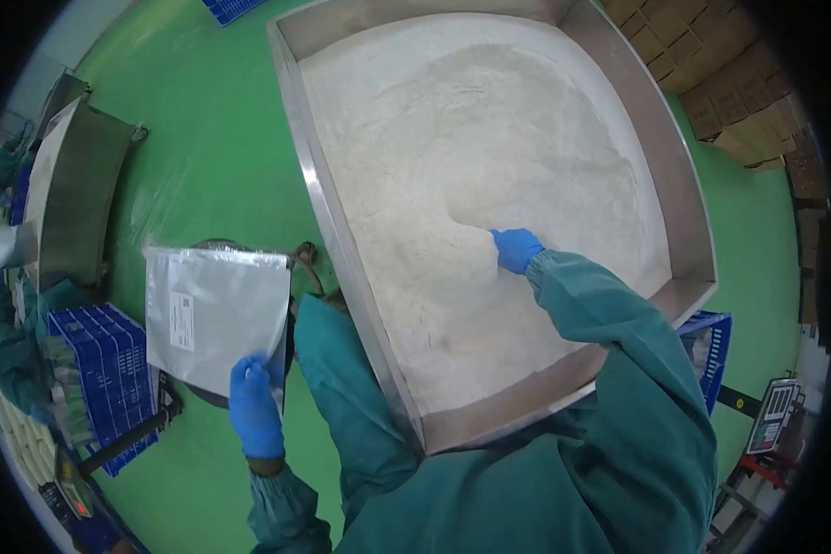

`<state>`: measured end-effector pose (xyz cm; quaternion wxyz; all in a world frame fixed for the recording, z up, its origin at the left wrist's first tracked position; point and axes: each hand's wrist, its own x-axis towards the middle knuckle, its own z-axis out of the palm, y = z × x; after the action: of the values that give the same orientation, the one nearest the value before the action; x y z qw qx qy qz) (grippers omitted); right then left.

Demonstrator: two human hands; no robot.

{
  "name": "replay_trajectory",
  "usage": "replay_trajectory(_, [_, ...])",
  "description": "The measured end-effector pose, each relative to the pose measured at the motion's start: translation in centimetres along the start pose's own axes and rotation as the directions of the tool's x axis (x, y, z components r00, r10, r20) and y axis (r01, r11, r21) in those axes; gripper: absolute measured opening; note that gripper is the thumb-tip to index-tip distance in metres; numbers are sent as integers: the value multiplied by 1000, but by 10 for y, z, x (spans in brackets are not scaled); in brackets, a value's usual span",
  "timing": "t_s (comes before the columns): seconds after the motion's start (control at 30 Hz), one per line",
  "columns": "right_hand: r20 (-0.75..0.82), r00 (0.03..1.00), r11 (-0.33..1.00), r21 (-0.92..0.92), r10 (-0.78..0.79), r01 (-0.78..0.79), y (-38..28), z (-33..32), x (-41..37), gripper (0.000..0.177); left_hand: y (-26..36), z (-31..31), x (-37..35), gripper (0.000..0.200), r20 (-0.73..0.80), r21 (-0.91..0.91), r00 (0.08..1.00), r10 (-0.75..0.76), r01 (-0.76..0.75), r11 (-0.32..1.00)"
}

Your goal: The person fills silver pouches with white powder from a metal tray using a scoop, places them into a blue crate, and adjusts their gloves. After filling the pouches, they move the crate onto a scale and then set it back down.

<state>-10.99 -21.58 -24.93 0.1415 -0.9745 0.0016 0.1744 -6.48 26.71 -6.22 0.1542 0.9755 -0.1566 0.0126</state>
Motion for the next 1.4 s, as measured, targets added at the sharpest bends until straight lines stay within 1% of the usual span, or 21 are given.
replay_trajectory(0.07, [115, 988, 994, -30, 104, -101, -6, 7, -30, 30, -22, 3, -7, 15, 13, -5, 997, -73, 73, 997])
replay_trajectory(0.13, [146, 966, 977, -17, 214, -214, -7, -6, -72, 31, -32, 5, -6, 21, 98, 172, 983, -153, 135, 976])
replay_trajectory(0.2, [142, 965, 974, 21, 220, -225, -22, -39, -110, 32, -25, 1, -2, 27, -56, 75, 986, -155, 159, 984])
replay_trajectory(0.27, [100, 979, 983, 29, 176, -179, -18, -57, -140, 33, -31, 3, 1, 29, -52, 109, 962, -268, 272, 956])
replay_trajectory(0.33, [160, 969, 980, 36, 187, -195, -31, -81, -160, 33, -9, -18, 0, 26, 37, -23, 979, -201, 202, 979])
replay_trajectory(0.37, [142, 968, 971, 92, 208, -222, -34, -88, -168, 33, -43, -9, -2, 21, 84, 213, 994, -64, 44, 976])
replay_trajectory(0.4, [122, 966, 958, 148, 228, -244, -37, -95, -174, 33, -38, -22, -3, 21, 58, 212, 996, -66, 52, 976])
replay_trajectory(0.47, [28, 975, 969, 105, 220, -222, -34, -94, -184, 33, -20, -69, 0, 14, -143, 560, 978, -154, 208, 802])
replay_trajectory(0.53, [-54, 973, 972, 81, 225, -221, -35, -97, -191, 33, 15, -132, -11, 8, -342, 521, 937, -76, 256, 815])
replay_trajectory(0.6, [-25, 963, 960, 100, 267, -263, -41, -104, -194, 33, 56, -181, -27, 12, -406, 594, 893, 193, 97, 799])
replay_trajectory(0.63, [-37, 964, 960, 104, 265, -260, -42, -106, -197, 33, 74, -188, -30, 12, -414, 596, 888, 200, 98, 797])
replay_trajectory(0.7, [-128, 960, 966, 101, 249, -237, -45, -110, -203, 33, 107, -190, -30, 24, -483, 429, 779, 400, -188, 884])
replay_trajectory(0.77, [-119, 966, 969, 116, 231, -218, -38, -111, -204, 31, 127, -160, -12, 49, -439, 496, 767, 468, -227, 838])
replay_trajectory(0.8, [-105, 971, 970, 133, 217, -202, -33, -114, -207, 30, 157, -147, -6, 36, -382, 453, 797, 467, -279, 847])
replay_trajectory(0.87, [-81, 967, 965, 122, 242, -232, -49, -144, -227, 28, 198, -88, 29, 26, -464, 319, 722, 514, -405, 857])
replay_trajectory(0.9, [-55, 964, 960, 124, 260, -251, -54, -157, -235, 27, 232, -84, 33, 24, -234, 126, 860, 455, -437, 891])
replay_trajectory(1.07, [-51, 963, 958, -104, 263, -267, -27, -199, -253, 27, 273, 88, 87, 27, -76, -105, 816, 574, -579, 809])
replay_trajectory(1.13, [57, 953, 941, -188, 298, -283, -28, -222, -245, 28, 280, 99, 77, 25, -33, -163, 856, 516, -514, 842])
replay_trajectory(1.2, [-29, 929, 907, -205, 369, -367, -53, -241, -225, 34, 282, 97, 68, 23, 25, -196, 887, 462, -448, 872])
replay_trajectory(1.23, [-10, 974, 916, -337, 227, -217, -45, -236, -206, 34, 285, 79, 65, 21, 36, -249, 904, 426, -405, 880])
replay_trajectory(1.4, [4, 952, 840, -472, 307, -269, -136, -259, -141, 32, 292, 14, 80, 18, 147, -317, 928, 342, -284, 905])
